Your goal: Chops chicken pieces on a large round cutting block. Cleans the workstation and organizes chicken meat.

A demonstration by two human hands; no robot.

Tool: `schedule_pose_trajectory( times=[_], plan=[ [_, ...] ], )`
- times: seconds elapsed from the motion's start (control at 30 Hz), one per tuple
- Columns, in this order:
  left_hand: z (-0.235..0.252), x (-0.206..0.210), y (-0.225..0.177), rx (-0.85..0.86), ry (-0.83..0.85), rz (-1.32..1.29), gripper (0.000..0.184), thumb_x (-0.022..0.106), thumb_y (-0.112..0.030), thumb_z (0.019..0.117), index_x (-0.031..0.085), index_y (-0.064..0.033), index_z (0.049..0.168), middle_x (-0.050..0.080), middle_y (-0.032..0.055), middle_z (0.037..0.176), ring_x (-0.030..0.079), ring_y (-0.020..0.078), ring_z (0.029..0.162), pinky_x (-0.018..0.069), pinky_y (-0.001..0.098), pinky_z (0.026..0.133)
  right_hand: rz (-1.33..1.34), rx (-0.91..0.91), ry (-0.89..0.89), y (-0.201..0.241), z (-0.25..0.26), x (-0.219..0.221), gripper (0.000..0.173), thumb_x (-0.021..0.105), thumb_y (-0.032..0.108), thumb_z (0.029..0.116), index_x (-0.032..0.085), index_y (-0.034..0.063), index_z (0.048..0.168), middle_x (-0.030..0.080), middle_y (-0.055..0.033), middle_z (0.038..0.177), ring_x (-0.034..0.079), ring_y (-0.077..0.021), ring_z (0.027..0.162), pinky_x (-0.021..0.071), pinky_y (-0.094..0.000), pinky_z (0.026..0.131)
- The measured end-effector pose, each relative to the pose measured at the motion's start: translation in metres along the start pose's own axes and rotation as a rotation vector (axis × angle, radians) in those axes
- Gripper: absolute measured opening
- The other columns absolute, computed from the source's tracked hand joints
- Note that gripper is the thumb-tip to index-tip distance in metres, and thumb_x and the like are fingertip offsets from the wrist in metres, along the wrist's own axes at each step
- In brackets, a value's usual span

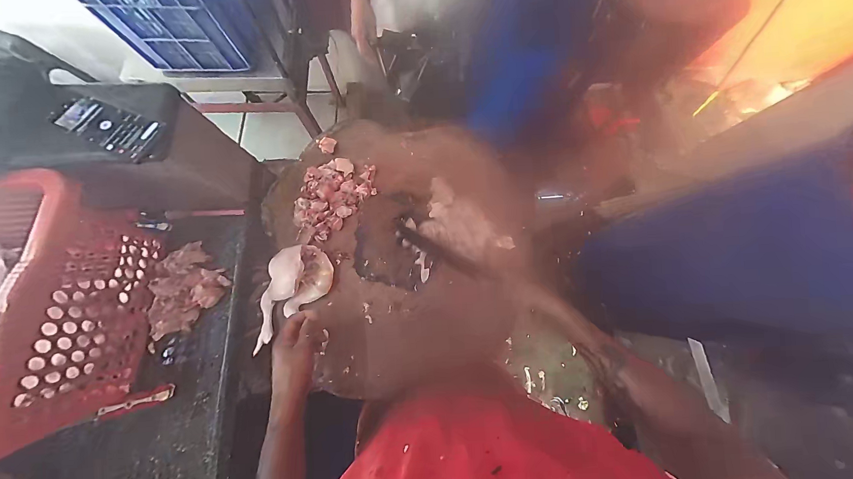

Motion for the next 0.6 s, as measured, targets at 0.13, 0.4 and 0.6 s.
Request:
schedule_pose_trajectory(
  times=[0.13, 0.4, 0.6],
  plan=[
    [0.028, 0.047, -0.022, 0.099, 0.164, 0.067, 0.028, 0.053, -0.019, 0.1057, 0.063, 0.0028, 0.12, 0.07, 0.0129, 0.109, 0.069, 0.0174, 0.093, 0.058, 0.0375, 0.084, 0.14, -0.11, -0.427, -0.016, 0.007, 0.001, 0.045, 0.046, 0.032, 0.1094, 0.063, -0.0095, 0.112, 0.064, -0.024, 0.09, 0.063, -0.0306, 0.078, 0.0526, -0.0464, 0.073],
    [0.133, 0.188, -0.084, 0.472, 0.332, 0.392, 0.049, 0.056, -0.041, 0.1046, 0.059, -0.0059, 0.138, 0.057, 0.0142, 0.145, 0.052, 0.0268, 0.137, 0.0407, 0.049, 0.116, 0.463, 0.379, -0.573, -0.084, 0.008, 0.02, 0.048, 0.053, 0.044, 0.1055, 0.063, 0.0015, 0.127, 0.066, -0.016, 0.095, 0.064, -0.0266, 0.084, 0.0535, -0.0499, 0.08],
    [0.206, 0.329, -0.114, 0.594, 0.388, 0.496, 0.056, 0.062, -0.042, 0.1008, 0.054, -0.0109, 0.146, 0.064, 0.0184, 0.132, 0.062, 0.0357, 0.122, 0.0486, 0.0601, 0.105, 0.678, 0.46, -0.461, -0.106, 0.029, 0.044, 0.041, 0.047, 0.041, 0.108, 0.057, 0.0041, 0.123, 0.049, -0.0043, 0.068, 0.045, -0.0155, 0.051, 0.0449, -0.0368, 0.05]
  ],
)
Point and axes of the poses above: each hand's wrist, its own z-axis towards the middle knuckle, its own x-axis out of the palm, y = z × x, the point moved 4 cm from there along z, towards the middle knuckle
